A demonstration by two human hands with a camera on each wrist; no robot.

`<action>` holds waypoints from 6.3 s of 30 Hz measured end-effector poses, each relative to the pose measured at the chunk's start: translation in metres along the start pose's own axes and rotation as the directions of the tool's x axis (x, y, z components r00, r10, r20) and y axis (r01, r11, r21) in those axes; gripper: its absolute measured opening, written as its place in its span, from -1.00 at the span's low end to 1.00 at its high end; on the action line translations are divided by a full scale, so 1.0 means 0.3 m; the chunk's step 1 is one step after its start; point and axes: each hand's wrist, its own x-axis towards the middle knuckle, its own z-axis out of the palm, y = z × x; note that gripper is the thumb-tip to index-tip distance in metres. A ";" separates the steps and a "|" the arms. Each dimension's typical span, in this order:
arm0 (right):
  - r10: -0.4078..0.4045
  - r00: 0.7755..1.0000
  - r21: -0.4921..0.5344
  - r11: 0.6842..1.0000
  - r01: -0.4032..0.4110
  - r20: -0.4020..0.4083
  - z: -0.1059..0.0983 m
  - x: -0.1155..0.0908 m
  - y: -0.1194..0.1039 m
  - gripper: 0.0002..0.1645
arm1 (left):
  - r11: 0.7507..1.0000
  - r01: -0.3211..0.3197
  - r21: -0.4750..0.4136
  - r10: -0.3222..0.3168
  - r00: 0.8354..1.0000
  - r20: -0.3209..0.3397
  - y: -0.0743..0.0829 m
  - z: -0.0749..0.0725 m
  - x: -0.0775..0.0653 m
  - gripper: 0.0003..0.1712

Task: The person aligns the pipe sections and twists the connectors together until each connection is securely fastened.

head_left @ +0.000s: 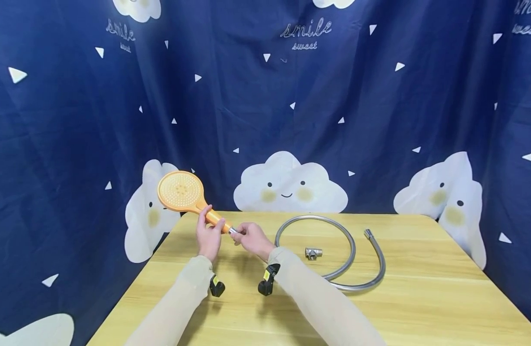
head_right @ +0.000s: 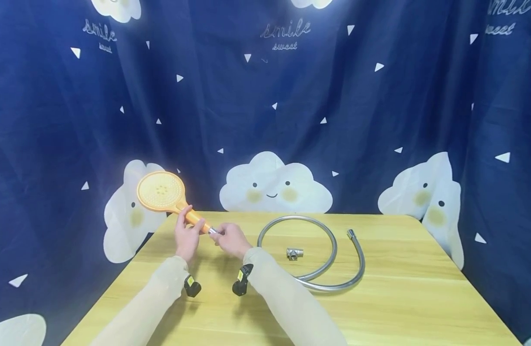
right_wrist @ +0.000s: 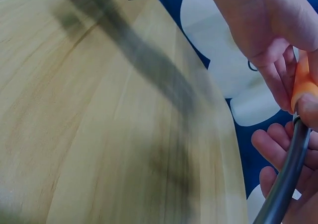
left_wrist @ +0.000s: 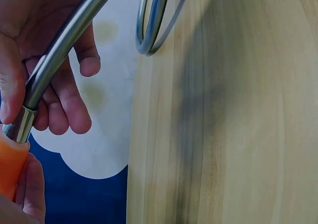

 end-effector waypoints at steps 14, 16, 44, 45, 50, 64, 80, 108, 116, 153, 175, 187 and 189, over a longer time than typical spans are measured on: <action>0.049 0.998 -0.011 0.999 -0.049 0.048 -0.019 -0.007 -0.003 -0.72 | 0.999 0.051 0.002 -0.052 0.998 0.040 -0.011 -0.011 0.003 -0.32; 0.040 0.998 -0.024 0.999 -0.038 0.054 -0.022 -0.010 -0.003 -0.72 | 0.999 0.048 -0.002 -0.048 0.998 0.044 -0.015 -0.013 0.005 -0.32; 0.037 0.995 -0.102 0.994 -0.028 0.091 -0.150 -0.060 0.056 -0.62 | 0.991 0.059 0.116 -0.068 0.995 0.074 -0.063 -0.035 0.028 -0.33; 0.039 0.995 -0.111 0.993 -0.029 0.091 -0.159 -0.061 0.060 -0.61 | 0.991 0.060 0.119 -0.069 0.995 0.078 -0.065 -0.036 0.029 -0.32; 0.037 0.996 -0.157 0.987 -0.024 0.075 -0.199 -0.063 0.077 -0.59 | 0.987 0.064 0.150 -0.077 0.994 0.083 -0.073 -0.037 0.039 -0.30; 0.017 0.999 -0.264 0.964 -0.005 0.046 -0.286 -0.109 0.110 -0.61 | 0.969 0.086 0.230 -0.112 0.988 0.103 -0.101 -0.050 0.045 -0.30; 0.032 0.999 -0.283 0.959 -0.025 0.020 -0.393 -0.147 0.160 -0.60 | 0.965 0.145 0.217 -0.178 0.974 0.142 -0.135 -0.054 0.057 -0.32; 0.026 0.999 -0.353 0.935 -0.040 -0.043 -0.556 -0.208 0.232 -0.63 | 0.929 0.261 0.264 -0.325 0.915 0.239 -0.170 -0.070 0.076 -0.29; 0.049 0.998 -0.350 0.935 -0.061 -0.045 -0.602 -0.224 0.254 -0.63 | 0.917 0.281 0.282 -0.353 0.901 0.251 -0.188 -0.073 0.089 -0.24; 0.074 0.995 -0.429 0.898 -0.093 -0.062 -0.749 -0.301 0.343 -0.58 | 0.861 0.381 0.337 -0.482 0.823 0.300 -0.214 -0.080 0.092 -0.26; 0.065 0.994 -0.474 0.875 -0.099 -0.087 -0.845 -0.362 0.349 -0.55 | 0.833 0.257 0.490 -0.436 0.850 0.296 -0.221 -0.091 0.100 -0.26; 0.087 0.989 -0.456 0.881 -0.131 -0.116 -0.900 -0.395 0.364 -0.56 | 0.792 0.127 0.597 -0.348 0.898 0.270 -0.172 -0.085 0.117 -0.41; 0.084 0.989 -0.460 0.878 -0.132 -0.123 -0.907 -0.400 0.364 -0.57 | 0.782 0.113 0.613 -0.343 0.899 0.272 -0.154 -0.073 0.115 -0.44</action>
